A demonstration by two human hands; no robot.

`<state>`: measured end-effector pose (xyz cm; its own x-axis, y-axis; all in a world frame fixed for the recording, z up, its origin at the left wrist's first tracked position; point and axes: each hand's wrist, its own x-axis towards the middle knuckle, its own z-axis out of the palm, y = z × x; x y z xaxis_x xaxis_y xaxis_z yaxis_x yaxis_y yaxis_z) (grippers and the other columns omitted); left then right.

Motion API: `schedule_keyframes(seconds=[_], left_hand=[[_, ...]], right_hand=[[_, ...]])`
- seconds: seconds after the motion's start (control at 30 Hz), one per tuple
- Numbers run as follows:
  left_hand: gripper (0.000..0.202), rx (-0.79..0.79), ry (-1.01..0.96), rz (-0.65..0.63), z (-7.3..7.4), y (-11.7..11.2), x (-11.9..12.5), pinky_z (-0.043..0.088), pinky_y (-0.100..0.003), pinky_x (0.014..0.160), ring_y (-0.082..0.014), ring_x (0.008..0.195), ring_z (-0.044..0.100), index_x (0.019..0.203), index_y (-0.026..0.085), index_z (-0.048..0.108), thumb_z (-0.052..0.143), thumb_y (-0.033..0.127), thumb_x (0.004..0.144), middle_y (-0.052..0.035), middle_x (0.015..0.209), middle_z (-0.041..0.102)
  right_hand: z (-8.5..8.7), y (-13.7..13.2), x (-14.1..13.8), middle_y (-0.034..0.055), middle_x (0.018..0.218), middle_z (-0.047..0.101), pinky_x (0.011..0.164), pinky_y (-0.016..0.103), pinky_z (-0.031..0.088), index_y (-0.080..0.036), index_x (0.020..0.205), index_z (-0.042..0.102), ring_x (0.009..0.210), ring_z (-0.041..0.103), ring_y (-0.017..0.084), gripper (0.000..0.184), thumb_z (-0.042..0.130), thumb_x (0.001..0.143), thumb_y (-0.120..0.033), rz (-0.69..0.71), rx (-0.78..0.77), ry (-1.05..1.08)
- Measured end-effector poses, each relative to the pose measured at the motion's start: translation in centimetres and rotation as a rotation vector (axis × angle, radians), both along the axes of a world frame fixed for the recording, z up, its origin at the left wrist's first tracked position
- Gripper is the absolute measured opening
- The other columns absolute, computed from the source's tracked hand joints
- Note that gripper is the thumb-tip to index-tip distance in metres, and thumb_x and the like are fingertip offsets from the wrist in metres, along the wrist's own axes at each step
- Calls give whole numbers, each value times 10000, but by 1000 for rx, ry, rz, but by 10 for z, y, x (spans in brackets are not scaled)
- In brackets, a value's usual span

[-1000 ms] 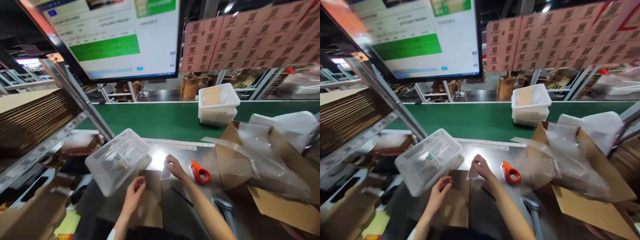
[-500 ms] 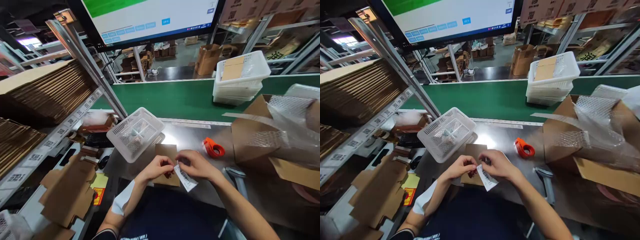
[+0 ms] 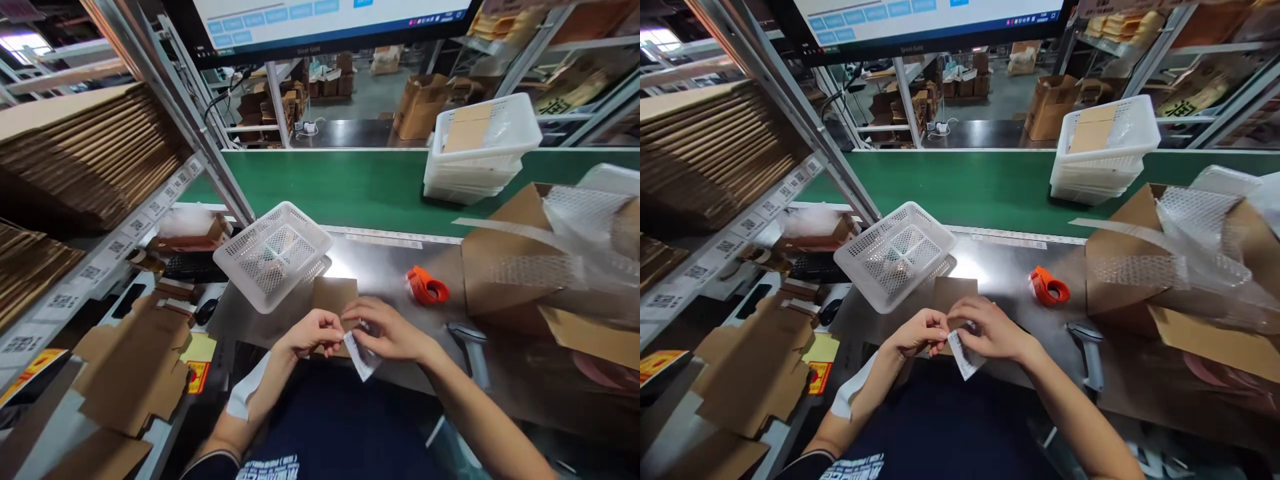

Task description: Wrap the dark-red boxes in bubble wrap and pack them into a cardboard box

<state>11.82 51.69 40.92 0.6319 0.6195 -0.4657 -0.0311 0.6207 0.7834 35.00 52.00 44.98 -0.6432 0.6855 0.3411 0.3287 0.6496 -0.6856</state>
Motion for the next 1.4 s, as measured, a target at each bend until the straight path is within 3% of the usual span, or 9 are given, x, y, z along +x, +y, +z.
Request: schedule_keyframes(seconds=[0.1, 0.2, 0.37, 0.6, 0.83, 1.03, 1.13, 1.3, 1.4], left_hand=[[450, -61, -50, 34, -11, -3, 2, 372, -175, 415, -76, 410, 500, 725, 146, 606, 926, 440, 605, 18, 520, 592], [413, -145, -112, 21, -24, -5, 4, 346, -175, 408, -68, 410, 492, 766, 140, 621, 899, 411, 623, 20, 554, 591], [364, -239, 33, -62, -69, -23, 4, 351, -195, 410, -82, 417, 492, 747, 162, 605, 823, 444, 674, 28, 568, 569], [277, -110, 461, -52, -128, -78, -20, 221, -222, 385, -88, 391, 411, 519, 208, 526, 705, 255, 726, 30, 459, 477], [264, -79, 606, -82, -155, -101, -78, 128, -248, 438, -88, 435, 292, 430, 184, 486, 669, 206, 620, 38, 423, 386], [194, -7, 916, -168, -135, -119, -153, 223, -227, 510, -113, 507, 397, 520, 196, 495, 611, 231, 671, 42, 503, 456], [173, 155, 801, -170, -107, -96, -154, 291, -238, 587, -128, 604, 433, 635, 194, 537, 599, 309, 748, 35, 606, 494], [197, 367, 539, -311, -66, -40, -61, 349, -236, 648, -125, 656, 454, 777, 175, 589, 579, 355, 856, 31, 690, 539], [240, 442, 427, -484, -69, -19, 12, 462, -262, 721, -162, 717, 585, 841, 168, 665, 584, 386, 898, -23, 778, 664]], right_hand=[[-15, -13, -5, 129, 1360, 679, 1004, 386, 555, -245, 1315, 696, 1239, 650, 230, 363, 599, 977, -156, -32, 207, 18], [-38, -35, -12, 125, 1283, 719, 970, 388, 578, -231, 1346, 664, 1191, 676, 220, 372, 607, 991, -134, -123, 329, 54], [-83, -53, -16, 82, 1103, 768, 874, 372, 588, -234, 1027, 730, 1005, 723, 202, 87, 665, 985, -192, -310, 197, 113], [-150, 41, -30, 162, 1116, 734, 980, 538, 531, -186, 783, 721, 1091, 668, 326, 191, 635, 887, -321, -861, -188, -79], [-184, 42, -55, 286, 1605, 440, 1194, 624, 346, -78, 1381, 625, 1500, 384, 429, 485, 503, 1035, -395, -955, -149, -379], [-177, 26, -98, 190, 1716, 314, 1315, 635, 142, -106, 1648, 384, 1619, 236, 379, 696, 430, 1063, -479, -527, -181, -520], [-166, 12, -95, 186, 1725, 287, 1323, 620, 153, -116, 1657, 370, 1627, 221, 361, 694, 431, 1066, -474, -536, -282, -402], [-146, -71, -66, 183, 1599, 518, 1189, 492, 468, -188, 1650, 391, 1445, 547, 326, 837, 677, 925, -493, -332, -583, 68], [-148, -119, -47, 127, 1216, 770, 1026, 465, 572, -205, 1550, 526, 1102, 745, 292, 714, 669, 875, -386, -490, -753, 220]])
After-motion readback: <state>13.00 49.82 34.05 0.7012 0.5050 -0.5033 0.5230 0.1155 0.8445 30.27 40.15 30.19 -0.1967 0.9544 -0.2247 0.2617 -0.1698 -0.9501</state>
